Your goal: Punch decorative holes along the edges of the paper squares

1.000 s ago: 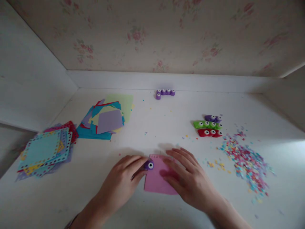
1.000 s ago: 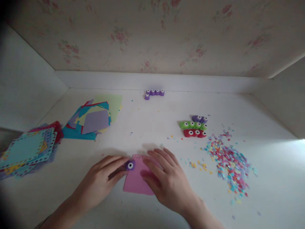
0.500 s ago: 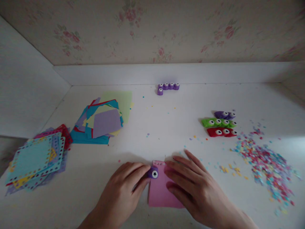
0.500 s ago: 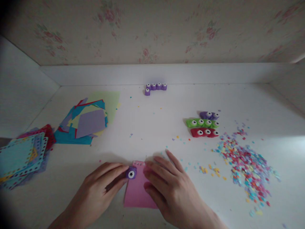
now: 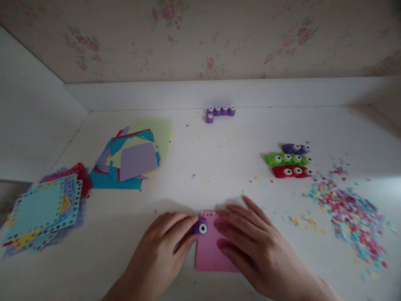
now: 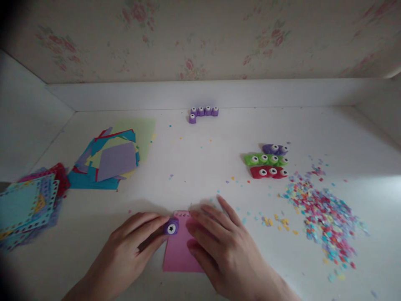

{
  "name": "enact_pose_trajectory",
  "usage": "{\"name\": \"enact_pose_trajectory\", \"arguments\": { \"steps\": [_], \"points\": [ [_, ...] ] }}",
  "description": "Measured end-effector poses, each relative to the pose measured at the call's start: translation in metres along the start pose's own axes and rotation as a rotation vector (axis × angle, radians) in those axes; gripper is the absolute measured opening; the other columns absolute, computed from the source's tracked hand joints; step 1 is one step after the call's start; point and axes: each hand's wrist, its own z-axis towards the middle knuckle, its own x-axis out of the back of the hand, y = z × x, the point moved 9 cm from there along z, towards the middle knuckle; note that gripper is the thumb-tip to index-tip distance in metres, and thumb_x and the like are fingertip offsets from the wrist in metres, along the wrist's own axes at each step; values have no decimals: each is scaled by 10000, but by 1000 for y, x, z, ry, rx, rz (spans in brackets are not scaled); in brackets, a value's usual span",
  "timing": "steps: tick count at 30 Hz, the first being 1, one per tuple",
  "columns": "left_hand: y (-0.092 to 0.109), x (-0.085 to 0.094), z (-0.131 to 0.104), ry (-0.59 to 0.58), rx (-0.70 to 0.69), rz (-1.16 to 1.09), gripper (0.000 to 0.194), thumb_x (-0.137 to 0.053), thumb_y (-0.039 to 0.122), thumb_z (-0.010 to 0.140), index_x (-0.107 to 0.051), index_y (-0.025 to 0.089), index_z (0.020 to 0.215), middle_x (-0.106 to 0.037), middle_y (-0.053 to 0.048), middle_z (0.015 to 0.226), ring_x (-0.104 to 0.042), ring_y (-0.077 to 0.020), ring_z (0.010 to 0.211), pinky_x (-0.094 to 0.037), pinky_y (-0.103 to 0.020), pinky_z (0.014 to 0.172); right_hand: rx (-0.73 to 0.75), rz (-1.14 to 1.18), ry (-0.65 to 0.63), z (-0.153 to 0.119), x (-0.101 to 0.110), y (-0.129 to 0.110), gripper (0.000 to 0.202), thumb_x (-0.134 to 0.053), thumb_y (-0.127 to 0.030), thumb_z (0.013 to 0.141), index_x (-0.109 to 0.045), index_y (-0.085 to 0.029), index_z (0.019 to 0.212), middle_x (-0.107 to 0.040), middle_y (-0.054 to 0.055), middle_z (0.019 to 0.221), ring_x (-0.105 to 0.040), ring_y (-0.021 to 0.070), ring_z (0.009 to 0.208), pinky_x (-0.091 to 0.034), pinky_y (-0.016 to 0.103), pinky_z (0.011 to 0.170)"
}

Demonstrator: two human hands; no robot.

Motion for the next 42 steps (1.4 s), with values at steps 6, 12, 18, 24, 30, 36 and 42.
{"name": "enact_pose_trajectory", "arguments": {
  "steps": [6,12,18,24,30,36,42],
  "points": [
    [0,0,-1,3,-6,2,243,-598,247,951,-621,238,1192,-695,-55,1047,-659,-205,933,-564,-360,848,12,-6,-23,-1,-2,-1,414,-595,-301,924,-572,-276,1337,-606,21,1372,-505,274,1321,-233,566,1208],
    [0,-1,-1,-12,4,-17,248,-600,249,947,-627,240,1193,-697,-59,1056,-665,-204,942,-575,-352,852,2,27,-10,0,-1,0,453,-606,-291,917,-548,-285,1367,-638,26,1332,-530,276,1301,-246,572,1200],
    [-4,2,-2,15,35,-38,301,-631,272,923,-619,241,1223,-699,-68,1084,-672,-214,979,-590,-347,868,8,30,24,1,4,-1,447,-610,-289,915,-557,-280,1359,-650,33,1313,-548,264,1284,-250,556,1201],
    [-3,10,1,29,62,-96,277,-647,261,907,-642,255,1184,-701,-51,1074,-673,-198,976,-585,-307,869,9,2,22,-1,4,-2,415,-608,-297,918,-577,-277,1332,-641,21,1323,-541,248,1287,-227,539,1211],
    [-1,12,10,31,129,-139,199,-592,320,942,-679,278,1117,-688,-44,1064,-646,-198,996,-565,-320,854,-22,53,68,-1,11,0,345,-602,-285,923,-628,-283,1267,-676,38,1261,-578,246,1239,-286,540,1181],
    [-2,4,16,9,187,-128,187,-569,352,948,-717,257,1010,-677,-42,989,-635,-199,952,-541,-341,840,-49,83,112,-1,17,-1,289,-584,-292,942,-641,-274,1224,-686,23,1223,-579,217,1215,-280,520,1176],
    [2,3,17,-15,200,-118,191,-572,355,945,-725,247,985,-670,-39,977,-635,-193,942,-523,-329,844,-69,103,123,-3,18,1,300,-557,-334,961,-622,-272,1246,-685,30,1220,-578,217,1202,-261,530,1173]
  ]
}}
